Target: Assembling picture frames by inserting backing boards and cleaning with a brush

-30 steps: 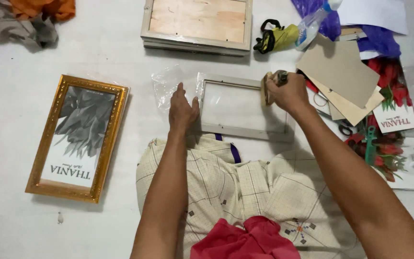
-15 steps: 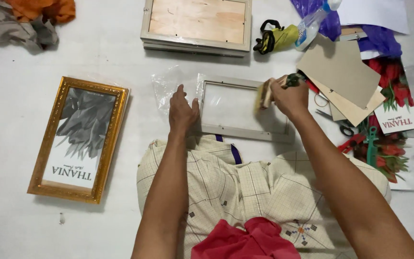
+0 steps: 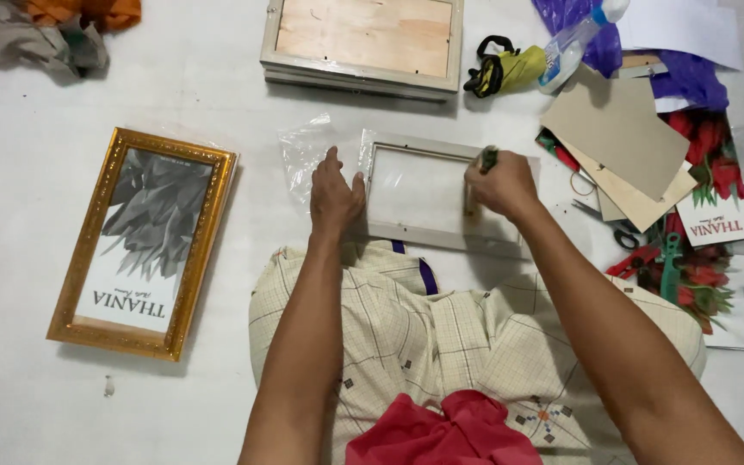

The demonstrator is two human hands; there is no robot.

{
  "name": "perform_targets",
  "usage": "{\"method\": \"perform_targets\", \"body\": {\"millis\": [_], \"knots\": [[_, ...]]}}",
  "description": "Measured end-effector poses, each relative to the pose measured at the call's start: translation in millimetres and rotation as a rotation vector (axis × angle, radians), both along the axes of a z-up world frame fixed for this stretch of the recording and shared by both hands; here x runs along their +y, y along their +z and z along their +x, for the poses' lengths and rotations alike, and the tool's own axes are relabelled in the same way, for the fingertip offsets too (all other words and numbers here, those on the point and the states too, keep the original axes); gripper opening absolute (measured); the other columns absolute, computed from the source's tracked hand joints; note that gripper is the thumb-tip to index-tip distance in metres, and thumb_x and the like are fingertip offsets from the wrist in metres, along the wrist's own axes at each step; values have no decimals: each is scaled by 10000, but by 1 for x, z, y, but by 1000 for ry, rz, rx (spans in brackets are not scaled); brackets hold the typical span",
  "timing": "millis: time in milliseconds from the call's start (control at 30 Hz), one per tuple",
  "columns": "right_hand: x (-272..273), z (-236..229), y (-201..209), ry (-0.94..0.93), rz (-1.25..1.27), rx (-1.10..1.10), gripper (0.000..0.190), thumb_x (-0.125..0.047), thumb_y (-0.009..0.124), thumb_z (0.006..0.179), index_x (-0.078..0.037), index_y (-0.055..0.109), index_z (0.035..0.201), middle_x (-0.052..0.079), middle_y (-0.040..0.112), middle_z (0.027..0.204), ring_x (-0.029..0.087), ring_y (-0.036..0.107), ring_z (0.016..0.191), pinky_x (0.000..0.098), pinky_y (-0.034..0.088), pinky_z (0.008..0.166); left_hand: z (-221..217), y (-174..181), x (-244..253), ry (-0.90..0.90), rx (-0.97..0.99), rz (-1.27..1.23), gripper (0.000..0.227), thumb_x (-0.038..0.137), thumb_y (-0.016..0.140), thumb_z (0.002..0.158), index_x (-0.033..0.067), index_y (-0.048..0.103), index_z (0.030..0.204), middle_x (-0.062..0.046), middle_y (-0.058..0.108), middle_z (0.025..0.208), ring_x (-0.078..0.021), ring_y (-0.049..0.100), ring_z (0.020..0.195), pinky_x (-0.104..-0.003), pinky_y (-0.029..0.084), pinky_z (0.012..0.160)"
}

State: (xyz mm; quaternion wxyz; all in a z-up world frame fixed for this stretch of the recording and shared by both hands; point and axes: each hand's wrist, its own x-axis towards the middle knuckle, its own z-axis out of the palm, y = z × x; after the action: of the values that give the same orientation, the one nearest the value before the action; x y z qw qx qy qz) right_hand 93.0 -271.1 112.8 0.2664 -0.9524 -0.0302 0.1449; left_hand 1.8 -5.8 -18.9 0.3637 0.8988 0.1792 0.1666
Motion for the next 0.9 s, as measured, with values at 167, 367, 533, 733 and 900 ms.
{"method": "perform_targets", "body": {"millis": [167,367,533,733,900], "knots": [[19,-3,-2,-41,215,-72,236,-196,694,874,2,735,995,278,695,879,438,742,841,519,634,698,1,1,0,5,10,0,688,260,681,884,7,434,1474,-154,627,1139,-390,627,1085,-519,547,935],[51,-30,13,24,279,-19,181,-244,719,896,-64,741,890,154,731,758,293,737,743,413,569,680,2,-10,-2,28,-5,5,670,233,658,881,20,437,1477,-144,625,1132,-385,628,1079,-524,550,921],[62,-36,16,170,234,-124,234,-219,683,901,-46,738,1049,258,730,910,487,710,938,575,554,762,4,-4,1,26,7,36,681,241,667,873,29,437,1478,-133,624,1137,-373,626,1082,-530,551,917],[57,-29,5,146,153,-276,154,-212,679,928,-105,750,1014,198,706,725,398,730,718,501,558,596,3,4,0,40,112,54,663,303,637,904,64,429,1488,-91,618,1170,-332,576,1175,-528,477,990],[58,-22,7,-97,463,-70,153,-199,681,883,-173,767,1007,90,702,681,151,697,618,311,552,575,3,2,0,47,126,36,658,290,641,909,84,416,1492,-73,601,1184,-316,544,1212,-527,454,1026]]}}
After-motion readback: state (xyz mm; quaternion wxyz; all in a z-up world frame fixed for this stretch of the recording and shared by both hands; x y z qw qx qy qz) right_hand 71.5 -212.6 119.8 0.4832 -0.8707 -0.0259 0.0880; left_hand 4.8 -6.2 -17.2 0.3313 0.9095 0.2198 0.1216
